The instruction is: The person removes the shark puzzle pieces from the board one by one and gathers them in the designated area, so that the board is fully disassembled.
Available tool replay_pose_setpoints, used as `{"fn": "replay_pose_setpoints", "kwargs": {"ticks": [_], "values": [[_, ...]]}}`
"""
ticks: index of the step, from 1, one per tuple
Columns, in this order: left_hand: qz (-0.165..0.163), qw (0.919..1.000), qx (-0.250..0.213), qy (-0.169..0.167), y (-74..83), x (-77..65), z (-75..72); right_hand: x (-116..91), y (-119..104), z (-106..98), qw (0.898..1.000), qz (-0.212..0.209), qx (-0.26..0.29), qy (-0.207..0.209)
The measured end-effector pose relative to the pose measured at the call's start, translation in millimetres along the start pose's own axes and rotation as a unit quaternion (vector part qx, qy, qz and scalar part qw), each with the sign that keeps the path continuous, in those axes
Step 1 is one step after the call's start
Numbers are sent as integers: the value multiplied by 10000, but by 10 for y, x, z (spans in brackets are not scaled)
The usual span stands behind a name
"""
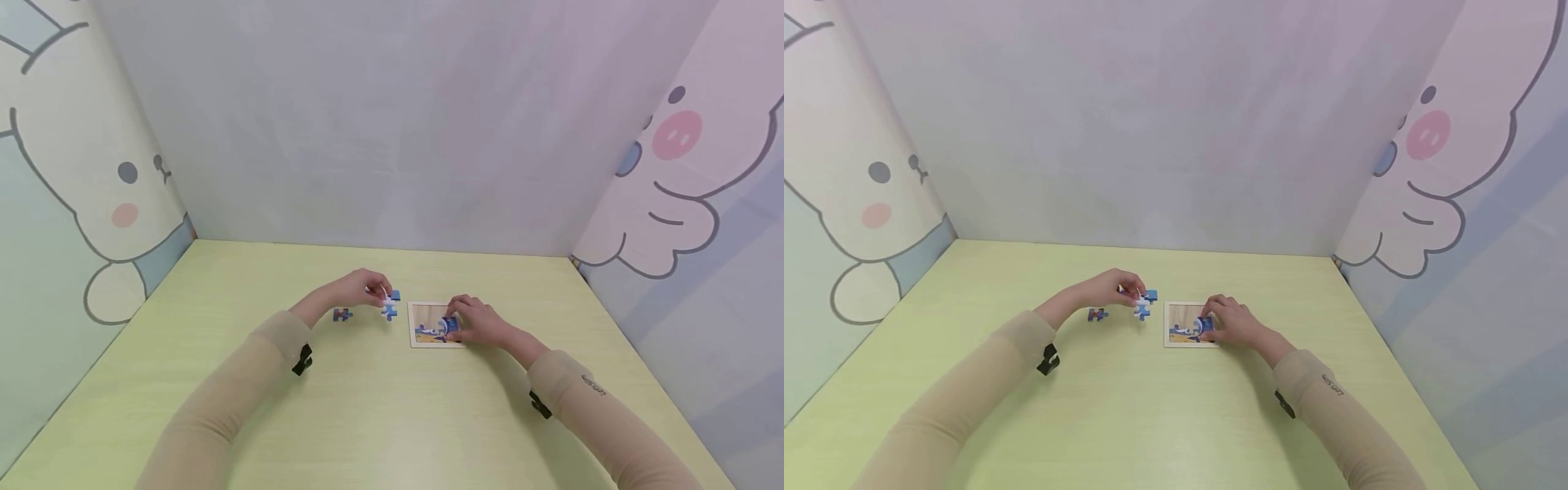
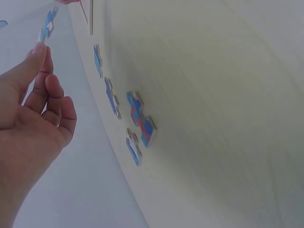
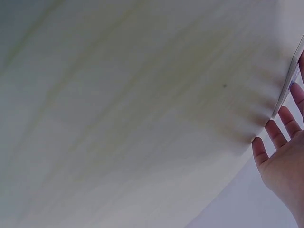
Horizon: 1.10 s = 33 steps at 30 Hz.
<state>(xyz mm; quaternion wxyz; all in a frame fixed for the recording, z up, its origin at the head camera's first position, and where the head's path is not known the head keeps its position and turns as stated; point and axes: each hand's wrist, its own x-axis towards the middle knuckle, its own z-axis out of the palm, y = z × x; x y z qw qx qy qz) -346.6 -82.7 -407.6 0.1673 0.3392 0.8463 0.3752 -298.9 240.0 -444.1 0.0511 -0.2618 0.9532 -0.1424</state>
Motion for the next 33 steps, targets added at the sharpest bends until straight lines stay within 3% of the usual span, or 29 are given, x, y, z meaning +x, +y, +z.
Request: {"fn": "replay_pose_setpoints", "kwargs": {"ticks": [7, 16, 26, 33], "values": [[-300, 9995, 92, 18, -148, -115, -63, -2, 2, -2, 10000, -69, -14, 38], [-659, 9978, 99, 70, -300, -184, -3, -18, 28, 6, 9998, -204, -16, 80], [-674, 9966, 460, 114, -338, -145, 38, -17, 33, 10, 9998, -173, 41, 119], [-543, 9959, 614, 375, -287, -96, 23, -10, 42, 4, 9997, -226, -22, 107]]}}
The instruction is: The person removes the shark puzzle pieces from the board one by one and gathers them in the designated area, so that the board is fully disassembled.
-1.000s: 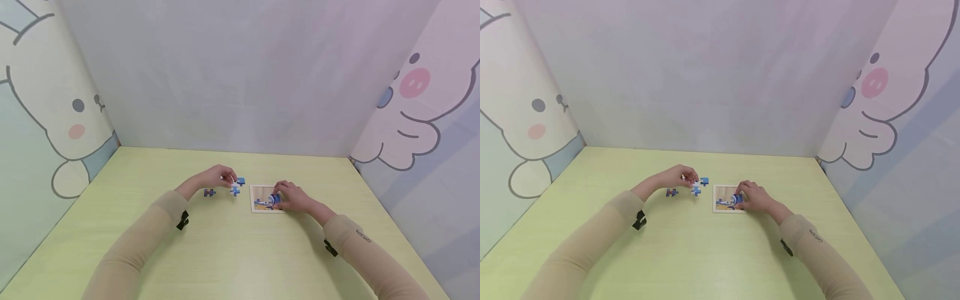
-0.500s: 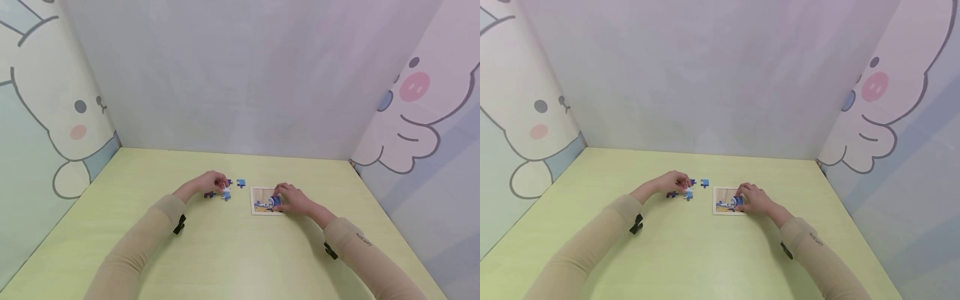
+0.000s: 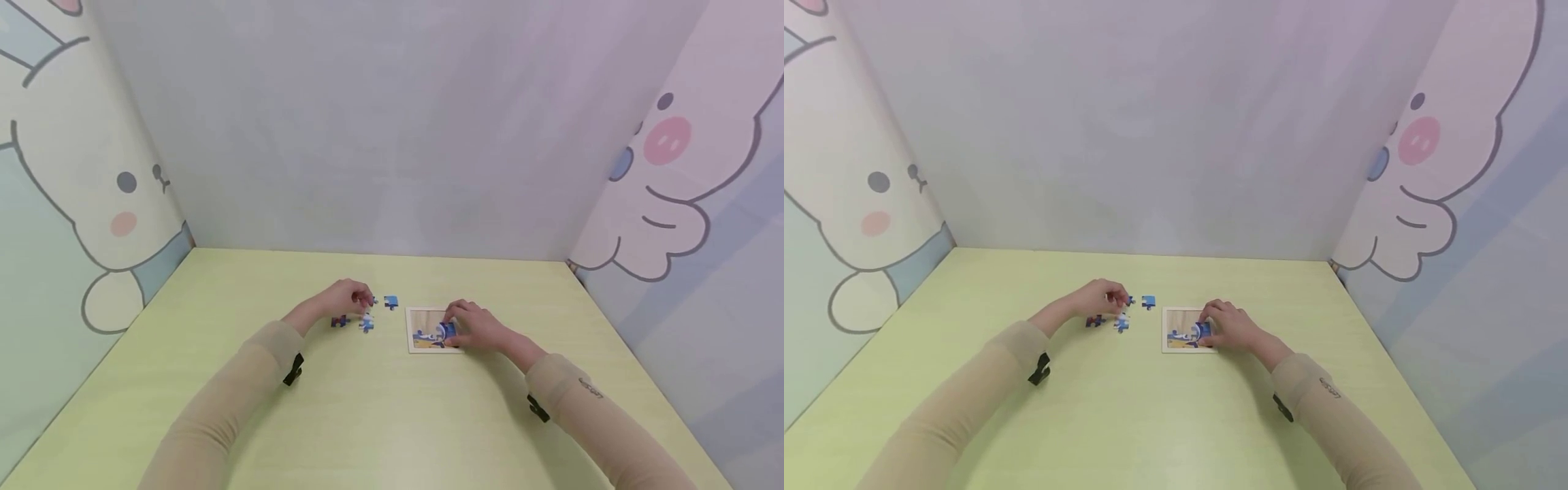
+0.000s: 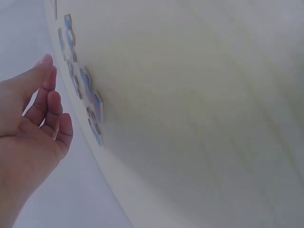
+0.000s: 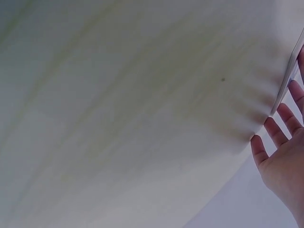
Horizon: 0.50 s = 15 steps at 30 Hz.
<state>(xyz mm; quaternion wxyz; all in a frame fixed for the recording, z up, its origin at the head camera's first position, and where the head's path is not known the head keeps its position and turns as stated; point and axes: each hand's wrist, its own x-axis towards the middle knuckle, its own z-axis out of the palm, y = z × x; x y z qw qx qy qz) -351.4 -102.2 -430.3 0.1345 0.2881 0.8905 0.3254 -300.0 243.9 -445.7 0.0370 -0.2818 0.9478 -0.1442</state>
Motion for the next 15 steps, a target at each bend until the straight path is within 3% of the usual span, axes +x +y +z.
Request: {"fn": "replay_pose_setpoints", "kwargs": {"ticks": [7, 15], "values": [[173, 9998, 28, 19, 209, 73, -13, 9, -2, -55, 9998, -33, -54, -188], [529, 9985, 137, -46, 485, 193, -8, 13, 60, -133, 9977, -395, 110, -541]]}}
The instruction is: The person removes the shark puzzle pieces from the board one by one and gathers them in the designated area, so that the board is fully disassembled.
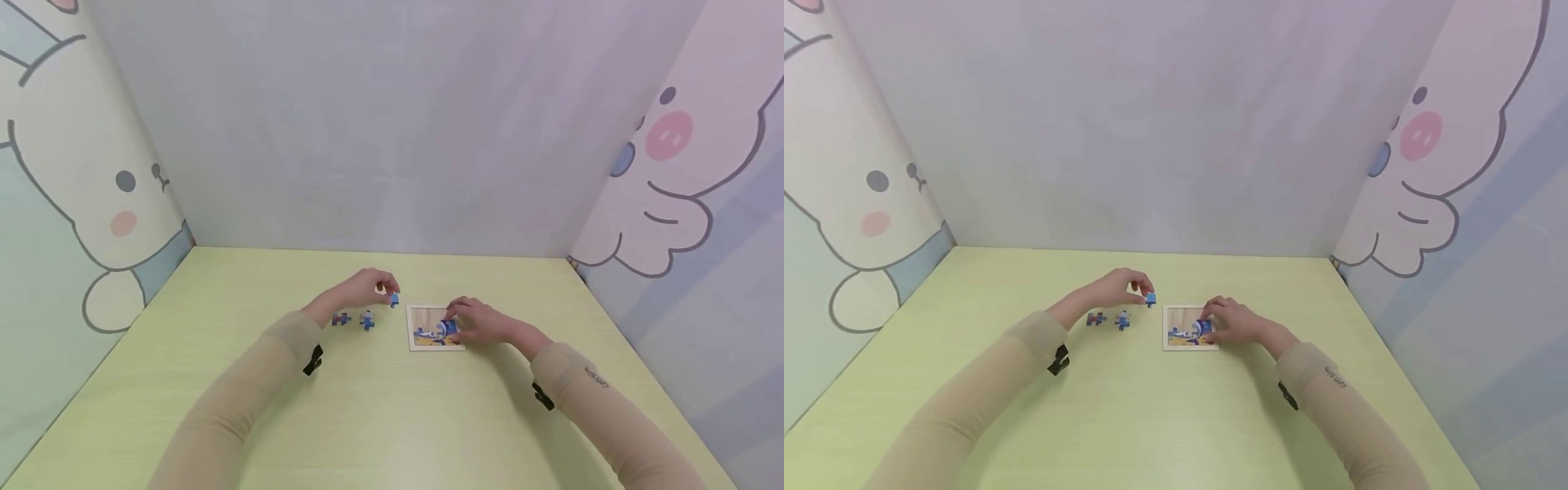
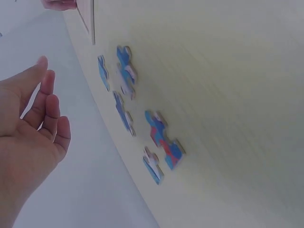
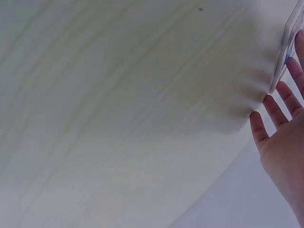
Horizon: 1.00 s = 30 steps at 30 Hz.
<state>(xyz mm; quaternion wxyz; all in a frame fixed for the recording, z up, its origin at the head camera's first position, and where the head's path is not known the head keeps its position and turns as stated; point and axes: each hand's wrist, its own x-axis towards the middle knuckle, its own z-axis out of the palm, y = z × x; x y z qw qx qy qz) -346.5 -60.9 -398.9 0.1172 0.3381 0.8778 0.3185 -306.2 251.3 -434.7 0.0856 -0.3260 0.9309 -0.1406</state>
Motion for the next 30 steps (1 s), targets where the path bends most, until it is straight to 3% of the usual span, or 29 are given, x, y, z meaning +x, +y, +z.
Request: {"fn": "replay_pose_setpoints", "kwargs": {"ticks": [7, 15, 19, 26, 30], "values": [[335, 9994, -36, 5, 194, 207, 122, -19, 55, -18, 9995, -271, 121, 70], [478, 9987, 137, -65, 427, 377, 406, -74, 69, 36, 9989, -4, 286, 362], [382, 9975, 589, -32, 474, 437, 539, -101, 56, 37, 9988, 211, 49, 443], [-193, 9981, 535, -234, 476, 512, 714, -126, 58, 36, 9980, 533, 137, 313], [-333, 9948, 888, -385, 489, 524, 780, -124, 95, 51, 9981, 535, 71, 300]]}}
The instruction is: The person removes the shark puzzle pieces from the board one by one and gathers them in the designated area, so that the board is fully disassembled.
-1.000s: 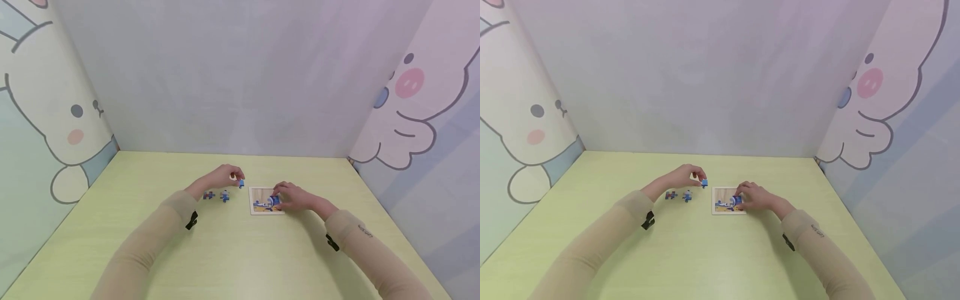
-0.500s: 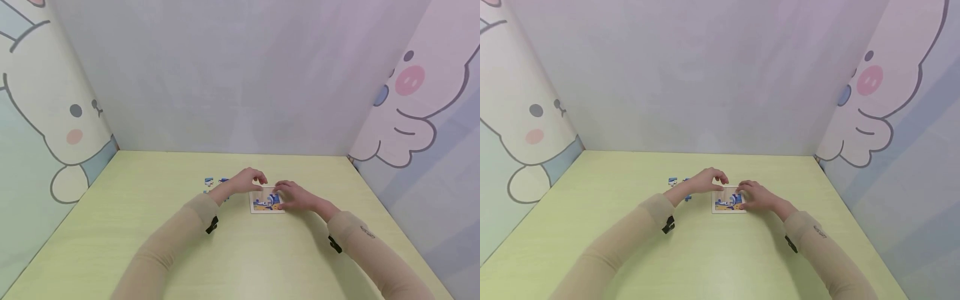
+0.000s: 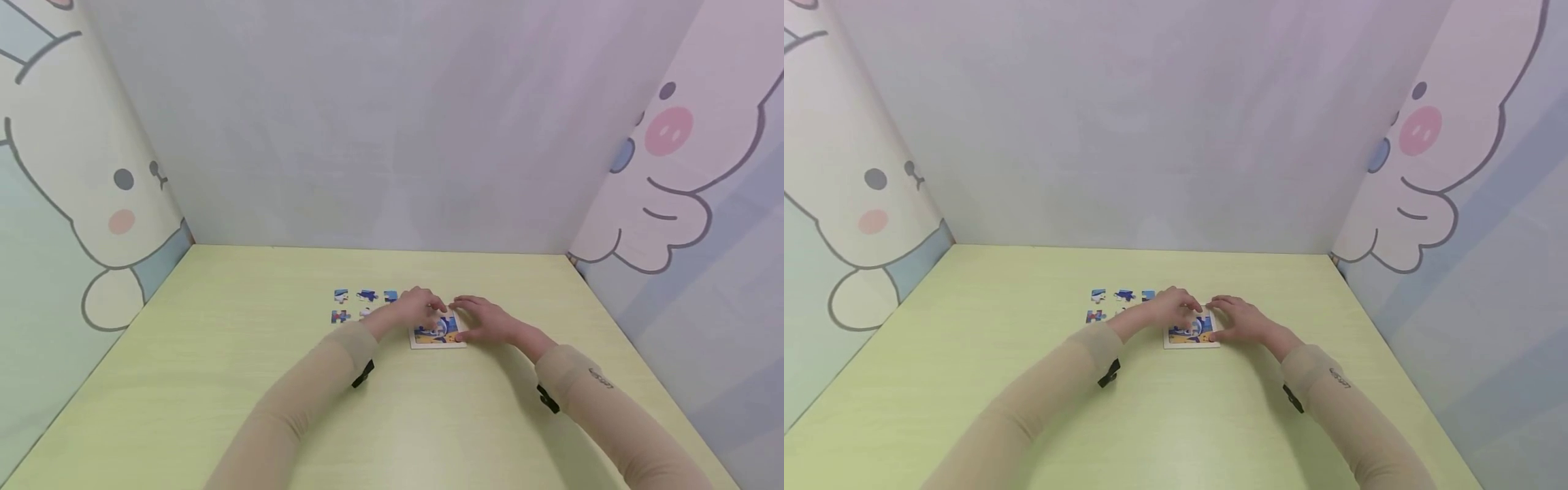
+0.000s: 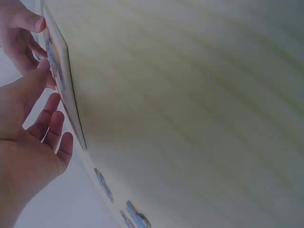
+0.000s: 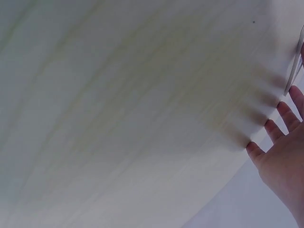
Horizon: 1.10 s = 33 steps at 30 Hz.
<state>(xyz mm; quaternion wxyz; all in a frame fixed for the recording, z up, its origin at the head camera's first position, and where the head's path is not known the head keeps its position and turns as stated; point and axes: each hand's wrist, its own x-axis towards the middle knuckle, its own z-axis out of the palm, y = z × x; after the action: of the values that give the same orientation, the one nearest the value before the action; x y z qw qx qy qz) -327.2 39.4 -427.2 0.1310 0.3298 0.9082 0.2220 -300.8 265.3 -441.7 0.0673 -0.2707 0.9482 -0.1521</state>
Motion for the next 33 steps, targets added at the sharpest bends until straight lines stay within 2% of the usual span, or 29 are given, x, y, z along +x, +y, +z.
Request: {"fn": "replay_pose_setpoints", "kwargs": {"ticks": [4, 10, 21, 28, 33], "values": [[27, 9992, 382, -73, 4, 5, 29, 4, 14, 3, 10000, -63, -31, 21], [-4, 9991, 388, -182, 8, 5, 30, 11, -9, -4, 10000, -70, 4, -9], [-48, 9991, -394, -137, -30, 37, 49, -2, -14, 0, 10000, -51, -54, -5], [154, 9943, -1053, -84, -35, 57, 69, -1, 1, 24, 10000, -83, -22, -7], [310, 9922, -1204, -9, -31, 62, 69, -4, 13, 20, 10000, -85, -23, 11]]}}
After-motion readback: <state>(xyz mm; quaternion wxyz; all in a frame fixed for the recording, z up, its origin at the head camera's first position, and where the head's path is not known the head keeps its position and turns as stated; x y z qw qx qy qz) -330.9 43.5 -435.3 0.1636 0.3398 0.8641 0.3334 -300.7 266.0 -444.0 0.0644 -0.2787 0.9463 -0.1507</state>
